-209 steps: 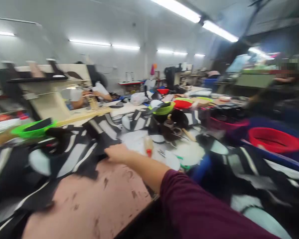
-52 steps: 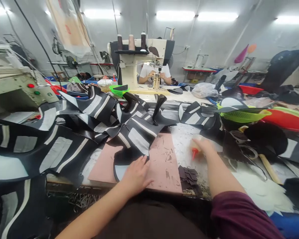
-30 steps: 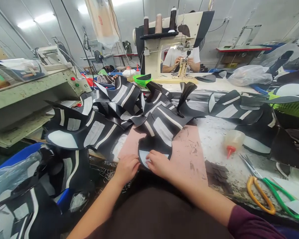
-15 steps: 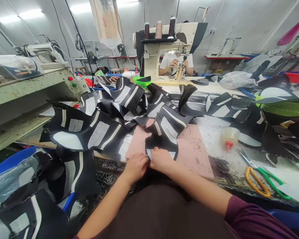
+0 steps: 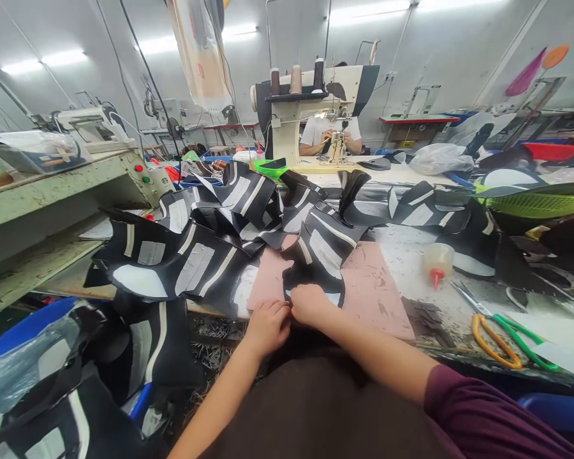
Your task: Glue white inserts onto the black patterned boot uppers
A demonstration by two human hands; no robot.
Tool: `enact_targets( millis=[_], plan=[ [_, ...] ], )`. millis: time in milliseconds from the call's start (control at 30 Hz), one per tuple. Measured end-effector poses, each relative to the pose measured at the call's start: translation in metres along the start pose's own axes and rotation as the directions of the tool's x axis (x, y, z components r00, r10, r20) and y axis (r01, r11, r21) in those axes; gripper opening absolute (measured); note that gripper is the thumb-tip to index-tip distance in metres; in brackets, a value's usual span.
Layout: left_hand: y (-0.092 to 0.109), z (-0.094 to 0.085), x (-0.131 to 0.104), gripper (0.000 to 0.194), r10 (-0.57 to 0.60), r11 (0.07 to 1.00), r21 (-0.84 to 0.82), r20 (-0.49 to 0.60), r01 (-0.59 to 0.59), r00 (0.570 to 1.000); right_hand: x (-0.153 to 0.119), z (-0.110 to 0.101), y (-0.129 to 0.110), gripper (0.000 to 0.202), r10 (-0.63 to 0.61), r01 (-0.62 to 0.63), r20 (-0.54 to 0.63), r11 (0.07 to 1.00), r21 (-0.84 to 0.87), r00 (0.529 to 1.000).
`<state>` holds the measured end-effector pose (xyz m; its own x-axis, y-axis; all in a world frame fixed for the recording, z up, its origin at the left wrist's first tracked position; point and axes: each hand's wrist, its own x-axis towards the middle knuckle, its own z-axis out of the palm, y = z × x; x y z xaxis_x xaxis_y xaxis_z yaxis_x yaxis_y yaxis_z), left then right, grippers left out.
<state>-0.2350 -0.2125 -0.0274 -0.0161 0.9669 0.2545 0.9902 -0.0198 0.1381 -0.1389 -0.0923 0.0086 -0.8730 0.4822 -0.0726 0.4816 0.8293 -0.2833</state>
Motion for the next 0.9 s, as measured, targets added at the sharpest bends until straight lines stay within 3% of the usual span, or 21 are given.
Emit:
enact_targets(
  millis=[167,267,333,433,600,667,733,767,833,900],
  plan=[
    [0.004,-0.005,0.008,0.013,0.034,0.998,0.053,0.047,-0.037,0.998,-0.017,-0.003,0.04,0.01,0.286,-0.253,-0.063,0.914,0.316,0.956],
    [0.005,-0.008,0.013,0.012,0.049,0.996,0.067,0.082,-0.055,0.995,-0.029,-0.001,0.055,0.012,0.42,-0.324,-0.071,0.786,0.526,0.905],
    [0.006,-0.009,0.015,0.022,0.058,0.995,0.079,0.105,-0.066,0.993,-0.037,0.001,0.063,0.012,0.485,-0.325,-0.072,0.682,0.655,0.871],
    [0.006,-0.012,0.018,0.039,0.079,0.986,0.129,0.182,-0.104,0.98,-0.053,-0.003,0.087,0.009,0.591,-0.275,-0.089,0.497,0.823,0.802],
    [0.008,-0.013,0.028,0.04,0.046,0.995,0.079,0.25,-0.068,0.967,-0.086,-0.031,0.14,0.019,0.814,-0.02,-0.151,0.196,0.98,0.561],
    [0.013,-0.013,0.036,0.035,0.024,0.999,0.03,0.232,-0.031,0.972,-0.092,-0.04,0.142,0.023,0.843,0.101,-0.142,0.105,0.989,0.519],
    [0.02,-0.01,0.047,0.035,-0.04,0.975,-0.209,0.169,0.076,0.985,-0.091,-0.042,0.127,0.023,0.816,0.181,-0.103,-0.002,0.983,0.569],
    [0.024,-0.008,0.052,0.037,-0.102,0.894,-0.421,0.145,0.155,0.984,-0.088,-0.04,0.114,0.023,0.786,0.199,-0.082,-0.053,0.979,0.612],
    [0.031,-0.003,0.061,0.045,-0.234,0.564,-0.779,0.166,0.273,0.958,-0.077,-0.03,0.087,0.024,0.7,0.187,-0.028,-0.152,0.971,0.713],
    [0.035,0.004,0.068,0.057,-0.314,0.301,-0.898,0.225,0.321,0.922,-0.066,-0.018,0.066,0.027,0.595,0.127,0.036,-0.23,0.965,0.803]
  ],
)
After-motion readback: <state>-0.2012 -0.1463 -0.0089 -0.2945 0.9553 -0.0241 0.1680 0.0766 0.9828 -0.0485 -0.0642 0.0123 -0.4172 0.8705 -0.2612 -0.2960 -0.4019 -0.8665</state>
